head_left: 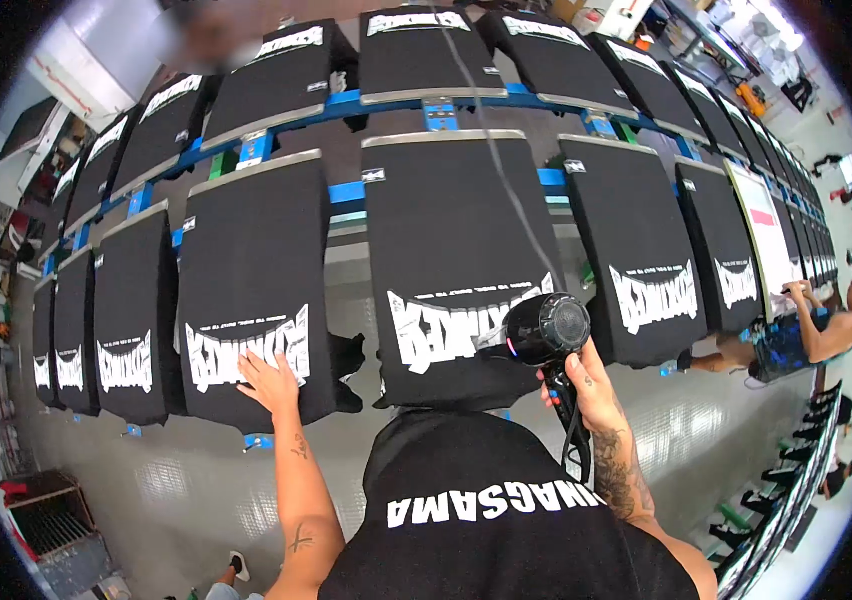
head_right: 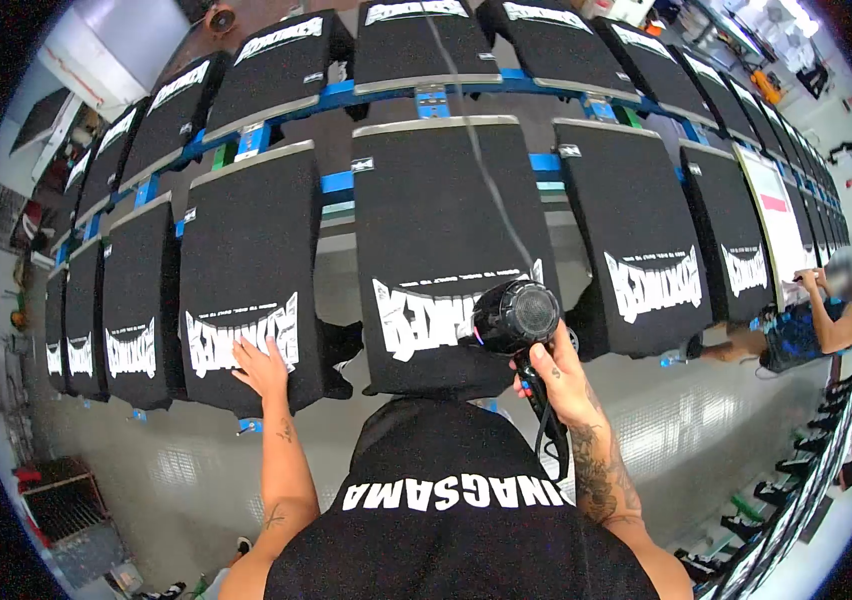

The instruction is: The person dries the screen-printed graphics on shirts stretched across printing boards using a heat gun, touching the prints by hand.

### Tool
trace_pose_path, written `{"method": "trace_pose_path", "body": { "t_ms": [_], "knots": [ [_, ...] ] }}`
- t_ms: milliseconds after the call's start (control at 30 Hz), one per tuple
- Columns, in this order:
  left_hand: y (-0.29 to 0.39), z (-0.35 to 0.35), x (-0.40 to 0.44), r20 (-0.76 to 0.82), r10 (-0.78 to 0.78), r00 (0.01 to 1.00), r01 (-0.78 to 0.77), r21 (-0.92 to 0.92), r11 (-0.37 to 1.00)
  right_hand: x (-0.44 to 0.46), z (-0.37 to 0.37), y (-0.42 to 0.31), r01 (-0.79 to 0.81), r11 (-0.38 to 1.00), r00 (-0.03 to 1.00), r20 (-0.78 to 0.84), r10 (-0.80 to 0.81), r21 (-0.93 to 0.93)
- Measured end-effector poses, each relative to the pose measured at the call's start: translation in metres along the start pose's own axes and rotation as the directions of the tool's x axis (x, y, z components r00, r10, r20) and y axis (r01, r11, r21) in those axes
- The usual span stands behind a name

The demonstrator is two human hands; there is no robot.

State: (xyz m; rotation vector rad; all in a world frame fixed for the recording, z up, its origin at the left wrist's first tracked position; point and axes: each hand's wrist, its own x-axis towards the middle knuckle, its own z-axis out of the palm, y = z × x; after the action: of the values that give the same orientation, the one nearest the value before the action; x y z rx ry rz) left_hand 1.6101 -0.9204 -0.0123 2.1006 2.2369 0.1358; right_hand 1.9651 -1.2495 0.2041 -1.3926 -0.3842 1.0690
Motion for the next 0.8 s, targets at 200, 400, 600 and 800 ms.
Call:
{"method": "trace_pose_path", "body": {
  "t_ms": [200, 400, 600, 800],
  "knots": [
    [0.038, 0.007, -0.087, -0.007, 0.141, 0.990, -0.141, -0.025, 0.990, -0.026, -0.083, 0.000, 0.028, 0.999, 0.981, -0.193, -0.023, 0.022],
    [0.074, 0.004, -0.167, -0.001, 0.334, 0.943, -0.332, -0.100, 0.938, -0.019, -0.138, -0.006, 0.050, 0.999, 0.971, -0.234, -0.050, -0.006],
    [0.101, -0.002, -0.202, -0.008, 0.552, 0.834, -0.535, -0.255, 0.805, 0.031, -0.136, -0.020, 0.108, 0.991, 0.958, -0.259, -0.124, -0.075],
    [0.107, -0.002, -0.176, -0.001, 0.608, 0.794, -0.579, -0.307, 0.755, 0.067, -0.087, -0.029, 0.105, 0.980, 0.961, -0.236, -0.143, -0.166]
  ]
}}
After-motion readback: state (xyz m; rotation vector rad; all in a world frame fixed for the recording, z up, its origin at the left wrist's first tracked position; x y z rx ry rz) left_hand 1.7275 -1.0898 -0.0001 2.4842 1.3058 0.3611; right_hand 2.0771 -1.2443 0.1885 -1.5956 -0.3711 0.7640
